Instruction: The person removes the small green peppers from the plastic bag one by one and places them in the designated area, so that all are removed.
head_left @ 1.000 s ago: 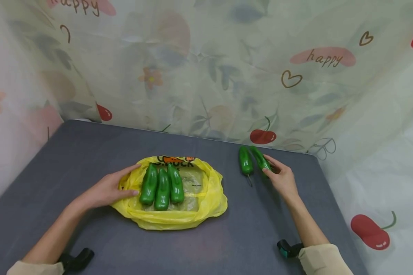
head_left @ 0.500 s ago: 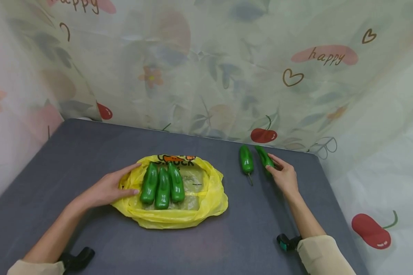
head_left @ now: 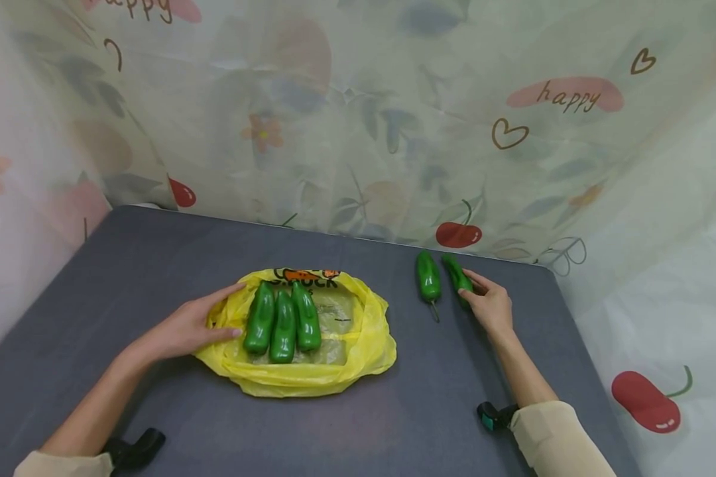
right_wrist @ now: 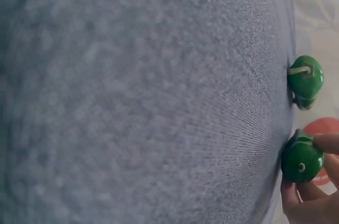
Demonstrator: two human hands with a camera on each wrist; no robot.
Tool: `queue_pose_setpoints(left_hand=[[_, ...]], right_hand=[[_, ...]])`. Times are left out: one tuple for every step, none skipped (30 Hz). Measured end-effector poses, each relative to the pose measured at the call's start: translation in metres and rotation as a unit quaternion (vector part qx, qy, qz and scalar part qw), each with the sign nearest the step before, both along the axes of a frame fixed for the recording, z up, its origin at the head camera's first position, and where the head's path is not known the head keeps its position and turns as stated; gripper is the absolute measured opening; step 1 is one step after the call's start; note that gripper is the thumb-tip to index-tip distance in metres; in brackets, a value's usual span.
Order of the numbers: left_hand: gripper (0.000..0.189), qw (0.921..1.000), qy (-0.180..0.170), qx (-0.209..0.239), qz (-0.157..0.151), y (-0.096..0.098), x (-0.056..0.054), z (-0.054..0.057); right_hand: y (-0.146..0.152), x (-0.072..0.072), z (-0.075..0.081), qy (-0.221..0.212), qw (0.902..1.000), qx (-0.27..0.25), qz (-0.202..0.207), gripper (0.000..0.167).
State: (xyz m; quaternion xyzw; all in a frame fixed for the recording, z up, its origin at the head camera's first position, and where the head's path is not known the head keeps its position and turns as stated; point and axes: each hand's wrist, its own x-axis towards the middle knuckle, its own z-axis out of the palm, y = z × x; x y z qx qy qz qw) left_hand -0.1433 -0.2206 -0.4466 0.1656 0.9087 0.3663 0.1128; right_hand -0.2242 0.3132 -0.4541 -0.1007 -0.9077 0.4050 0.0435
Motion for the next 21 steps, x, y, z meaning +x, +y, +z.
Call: queue_pose_setpoints(left_hand=[[0.083, 1.0, 0.0, 0.001, 0.0, 0.0, -0.0001, 0.0001], [0.082, 1.0, 0.0, 0.002, -0.001, 0.0001, -0.0001, 0.0003], [0.082, 1.0, 0.0, 0.004, -0.001, 0.0002, -0.0001, 0.0004], [0.082, 1.0, 0.0, 0.004, -0.002, 0.0002, -0.0001, 0.0004], [0.081, 1.0, 0.001, 0.004, -0.002, 0.0003, 0.0, 0.0004], [0.081, 1.0, 0.0, 0.005, -0.003, 0.0003, 0.0002, 0.0003], [0.081, 1.0, 0.0, 0.006, -0.003, 0.0003, 0.0004, 0.0004], [0.081, 1.0, -0.001, 0.006, -0.003, 0.0003, 0.0006, 0.0005], [0.081, 1.0, -0.001, 0.006, -0.003, 0.0004, 0.0008, 0.0005], [0.081, 1.0, -0.002, 0.006, -0.003, 0.0004, 0.0009, 0.0005], [0.081, 1.0, -0.002, 0.006, -0.003, 0.0005, 0.001, 0.0006], [0.081, 1.0, -0.002, 0.006, -0.003, 0.0006, 0.001, 0.0006], [0.081, 1.0, -0.003, 0.005, -0.003, 0.0007, 0.0009, 0.0007], [0.081, 1.0, -0.003, 0.005, -0.003, 0.0008, 0.0009, 0.0007], [0.081, 1.0, -0.003, 0.004, -0.002, 0.0008, 0.0008, 0.0008], [0.081, 1.0, -0.003, 0.004, -0.002, 0.0008, 0.0006, 0.0008], [0.081, 1.0, -0.004, 0.004, -0.002, 0.0008, 0.0005, 0.0009], [0.081, 1.0, -0.004, 0.004, -0.001, 0.0007, 0.0003, 0.0009], [0.081, 1.0, -0.005, 0.003, -0.001, 0.0007, 0.0002, 0.0009], [0.081, 1.0, -0.005, 0.003, -0.001, 0.0005, 0.0001, 0.0008], [0.081, 1.0, -0.005, 0.003, -0.001, 0.0004, 0.0001, 0.0006]], right_hand=[[-0.0001, -0.0001, -0.0003, 0.002, 1.0, 0.004, 0.001, 0.048], [-0.0002, -0.0003, -0.0007, 0.005, 1.0, 0.008, 0.001, 0.049], [-0.0003, -0.0006, -0.001, 0.008, 0.9999, 0.013, 0.001, 0.049], [-0.0007, -0.0007, -0.0012, 0.011, 0.9998, 0.016, 0.0, 0.049], [-0.0012, -0.0009, -0.0014, 0.015, 0.9997, 0.019, -0.001, 0.049], [-0.0015, -0.0012, -0.0019, 0.017, 0.9996, 0.021, -0.002, 0.049], [-0.0019, -0.0017, -0.0021, 0.02, 0.9996, 0.022, -0.004, 0.049], [-0.0024, -0.0021, -0.0024, 0.022, 0.9995, 0.023, -0.006, 0.05], [-0.0029, -0.0024, -0.0027, 0.024, 0.9994, 0.023, -0.007, 0.051], [-0.0033, -0.0025, -0.003, 0.025, 0.9994, 0.023, -0.008, 0.051], [-0.0035, -0.0027, -0.0034, 0.026, 0.9994, 0.022, -0.009, 0.052], [-0.0037, -0.0028, -0.0037, 0.027, 0.9994, 0.021, -0.01, 0.053], [-0.0038, -0.0026, -0.0038, 0.028, 0.9993, 0.022, -0.01, 0.053], [-0.0041, -0.0024, -0.0038, 0.028, 0.9993, 0.022, -0.011, 0.053], [-0.0039, -0.0023, -0.004, 0.029, 0.9993, 0.022, -0.011, 0.053], [-0.004, -0.002, -0.004, 0.028, 0.9993, 0.022, -0.011, 0.053], [-0.004, -0.0018, -0.004, 0.028, 0.9993, 0.021, -0.011, 0.053], [-0.0041, -0.0015, -0.004, 0.026, 0.9994, 0.02, -0.012, 0.053], [-0.004, -0.0012, -0.0041, 0.025, 0.9994, 0.021, -0.01, 0.053], [-0.0041, -0.0008, -0.004, 0.024, 0.9995, 0.019, -0.01, 0.053], [-0.0041, -0.0005, -0.004, 0.023, 0.9995, 0.019, -0.009, 0.053]])
